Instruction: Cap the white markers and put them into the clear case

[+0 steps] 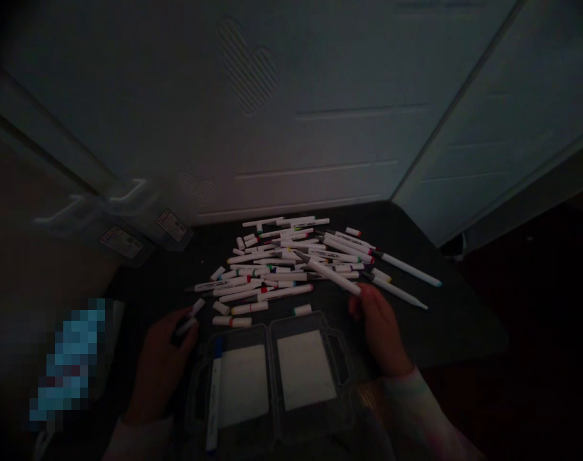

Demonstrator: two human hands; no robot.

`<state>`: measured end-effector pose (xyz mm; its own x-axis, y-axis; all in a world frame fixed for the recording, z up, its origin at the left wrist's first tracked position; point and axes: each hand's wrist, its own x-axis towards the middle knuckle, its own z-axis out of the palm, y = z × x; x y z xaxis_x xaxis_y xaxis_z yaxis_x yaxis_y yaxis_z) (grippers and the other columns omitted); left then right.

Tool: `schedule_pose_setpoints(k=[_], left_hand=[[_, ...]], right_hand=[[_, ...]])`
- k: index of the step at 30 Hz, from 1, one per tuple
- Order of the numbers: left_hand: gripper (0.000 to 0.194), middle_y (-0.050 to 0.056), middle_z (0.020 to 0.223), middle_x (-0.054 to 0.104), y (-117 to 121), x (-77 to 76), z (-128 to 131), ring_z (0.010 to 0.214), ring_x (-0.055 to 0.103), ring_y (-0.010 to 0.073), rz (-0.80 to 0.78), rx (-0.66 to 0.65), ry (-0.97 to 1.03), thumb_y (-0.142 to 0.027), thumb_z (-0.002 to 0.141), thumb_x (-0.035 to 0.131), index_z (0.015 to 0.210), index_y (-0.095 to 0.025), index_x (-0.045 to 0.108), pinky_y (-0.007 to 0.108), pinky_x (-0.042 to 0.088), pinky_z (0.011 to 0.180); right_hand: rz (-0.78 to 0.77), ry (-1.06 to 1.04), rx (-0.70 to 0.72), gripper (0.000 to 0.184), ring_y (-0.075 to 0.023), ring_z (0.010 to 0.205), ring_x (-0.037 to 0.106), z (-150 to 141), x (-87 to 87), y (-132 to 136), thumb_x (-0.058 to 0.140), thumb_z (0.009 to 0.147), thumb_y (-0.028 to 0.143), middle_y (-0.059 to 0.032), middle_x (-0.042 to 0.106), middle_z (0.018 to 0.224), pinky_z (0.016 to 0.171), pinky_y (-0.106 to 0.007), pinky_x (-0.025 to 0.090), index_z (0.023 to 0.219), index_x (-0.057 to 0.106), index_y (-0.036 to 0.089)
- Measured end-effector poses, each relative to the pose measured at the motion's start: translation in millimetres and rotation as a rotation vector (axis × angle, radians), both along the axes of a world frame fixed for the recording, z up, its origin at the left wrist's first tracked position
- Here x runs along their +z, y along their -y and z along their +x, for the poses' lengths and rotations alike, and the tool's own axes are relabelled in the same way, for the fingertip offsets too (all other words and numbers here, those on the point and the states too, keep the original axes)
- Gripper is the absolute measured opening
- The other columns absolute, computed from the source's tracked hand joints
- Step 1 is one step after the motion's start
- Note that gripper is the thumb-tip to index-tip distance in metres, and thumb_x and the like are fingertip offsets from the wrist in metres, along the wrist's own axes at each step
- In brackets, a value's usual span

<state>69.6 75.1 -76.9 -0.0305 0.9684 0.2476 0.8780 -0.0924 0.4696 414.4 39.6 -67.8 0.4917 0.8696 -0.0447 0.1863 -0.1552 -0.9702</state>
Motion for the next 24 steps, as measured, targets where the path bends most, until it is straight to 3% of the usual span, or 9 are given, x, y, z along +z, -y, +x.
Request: schedule_pose_setpoints(k=[24], left_hand=[[0.044, 0.012, 0.101, 0.064, -0.5, 2.3, 1.7, 0.095, 0.055, 0.0256, -0.035, 0.003, 0.001, -0.041, 0.075, 0.043, 0.102, -0.012, 0.061, 0.039, 0.043, 0.086]], right_hand=[[0.014, -0.003, 0.024, 0.038, -0.0137, 0.053, 0.042, 0.4, -2.0, 0.5, 0.040, 0.083, 0.054, 0.0008, 0.048, 0.058, 0.051, -0.028, 0.036, 0.083, 0.055, 0.019]])
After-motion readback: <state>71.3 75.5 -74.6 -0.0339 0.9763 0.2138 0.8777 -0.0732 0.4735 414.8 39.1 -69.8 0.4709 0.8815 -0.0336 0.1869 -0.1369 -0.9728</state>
